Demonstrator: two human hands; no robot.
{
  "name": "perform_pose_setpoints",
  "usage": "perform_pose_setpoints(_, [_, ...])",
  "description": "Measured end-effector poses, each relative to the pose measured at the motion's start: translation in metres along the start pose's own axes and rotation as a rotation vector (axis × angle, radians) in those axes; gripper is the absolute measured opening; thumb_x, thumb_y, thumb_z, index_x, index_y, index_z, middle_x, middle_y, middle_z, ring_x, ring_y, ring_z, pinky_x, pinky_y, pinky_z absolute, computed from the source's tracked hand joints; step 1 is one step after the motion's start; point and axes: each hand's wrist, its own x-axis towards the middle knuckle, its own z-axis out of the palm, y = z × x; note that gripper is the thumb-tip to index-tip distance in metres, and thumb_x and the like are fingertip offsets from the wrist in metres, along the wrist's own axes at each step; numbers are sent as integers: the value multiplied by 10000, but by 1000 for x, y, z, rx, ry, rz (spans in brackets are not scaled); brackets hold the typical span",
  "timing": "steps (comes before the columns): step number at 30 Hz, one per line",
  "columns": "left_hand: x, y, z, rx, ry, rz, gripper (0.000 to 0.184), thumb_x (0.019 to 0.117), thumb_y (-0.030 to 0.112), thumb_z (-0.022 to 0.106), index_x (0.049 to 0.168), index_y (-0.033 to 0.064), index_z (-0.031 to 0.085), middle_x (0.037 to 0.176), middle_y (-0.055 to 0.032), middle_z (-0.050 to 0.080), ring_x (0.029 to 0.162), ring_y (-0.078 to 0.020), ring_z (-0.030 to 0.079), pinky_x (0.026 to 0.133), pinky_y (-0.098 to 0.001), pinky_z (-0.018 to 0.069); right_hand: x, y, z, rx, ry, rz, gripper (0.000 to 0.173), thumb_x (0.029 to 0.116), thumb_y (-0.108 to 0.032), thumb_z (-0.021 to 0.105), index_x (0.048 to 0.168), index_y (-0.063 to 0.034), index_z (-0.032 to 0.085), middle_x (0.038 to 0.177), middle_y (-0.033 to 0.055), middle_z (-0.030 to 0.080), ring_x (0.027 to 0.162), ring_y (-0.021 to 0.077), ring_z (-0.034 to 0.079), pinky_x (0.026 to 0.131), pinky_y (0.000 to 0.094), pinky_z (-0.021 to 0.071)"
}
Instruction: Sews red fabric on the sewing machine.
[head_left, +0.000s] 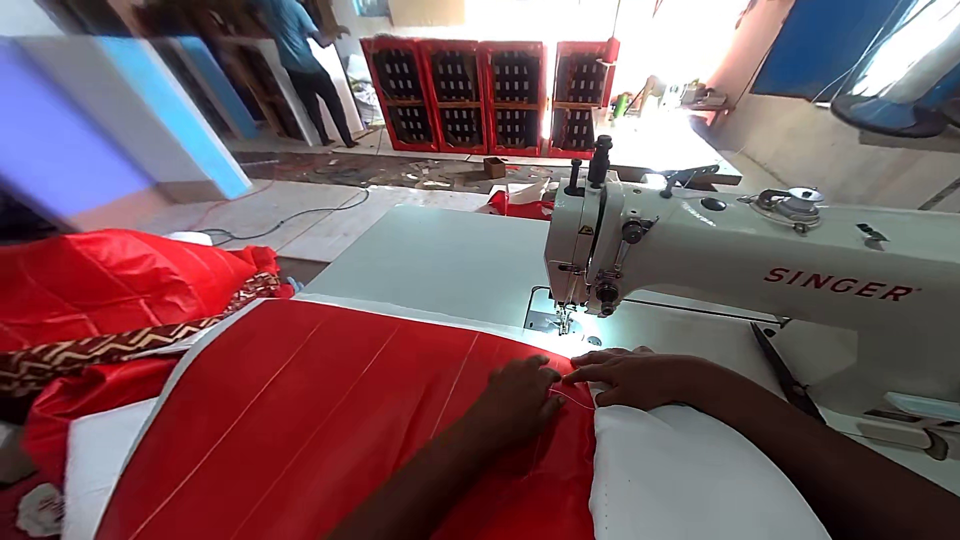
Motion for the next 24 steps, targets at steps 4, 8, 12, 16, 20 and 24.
perform_pose_setpoints(4, [25, -23, -4, 328, -34, 100, 520, 1108, 388, 395, 1536, 98, 454, 1666, -83, 328, 1540, -284, 291, 1197, -574, 241, 1, 11, 3, 5, 21, -91, 507, 1030, -239, 607, 1524, -221, 493, 1582, 69, 441, 1456, 291, 401, 1079, 646, 329])
perform_pose_setpoints(8, [42, -33, -2, 343, -12, 152, 568, 1107, 448, 330, 1560, 121, 433, 1604, -69, 429, 1443, -270, 417, 1125, -524, 331, 6, 18, 5, 45, 73, -71, 541, 1019, -265, 619, 1534, -194, 471, 1557, 43, 461, 1430, 283, 425, 1051, 647, 352])
perform_pose_setpoints(12, [47, -34, 18, 222, 120, 29, 598, 1092, 503, 294, 1570, 166, 421, 1634, -22, 388, 1498, -219, 337, 1155, -500, 273, 9, 20, 0, 19, 47, 0, 515, 1048, -301, 556, 1552, -277, 454, 1654, -22, 339, 1506, 274, 319, 1074, 656, 315])
perform_pose_setpoints(16, [46, -30, 20, 179, 65, -62, 652, 1087, 564, 263, 1636, 216, 294, 1718, 21, 212, 1599, -209, 103, 1250, -577, 27, 8, 14, -12, -5, 17, 44, 499, 1046, -278, 556, 1538, -293, 477, 1635, -52, 376, 1495, 248, 341, 1076, 639, 322])
perform_pose_setpoints(20, [50, -29, 17, 170, 49, -67, 746, 1052, 633, 339, 1638, 174, 285, 1722, 1, 202, 1603, -229, 87, 1245, -617, 9, 13, 17, -18, -44, -1, 51, 537, 1035, -263, 570, 1557, -280, 446, 1622, -59, 398, 1474, 252, 373, 1040, 636, 350])
perform_pose_setpoints(24, [61, -27, 12, 186, 37, -80, 838, 1011, 695, 374, 1636, 144, 280, 1720, -7, 208, 1604, -228, 83, 1249, -613, 17, 14, 26, -23, -57, 10, 37, 524, 1042, -265, 552, 1556, -281, 453, 1621, -55, 403, 1483, 253, 367, 1052, 642, 346])
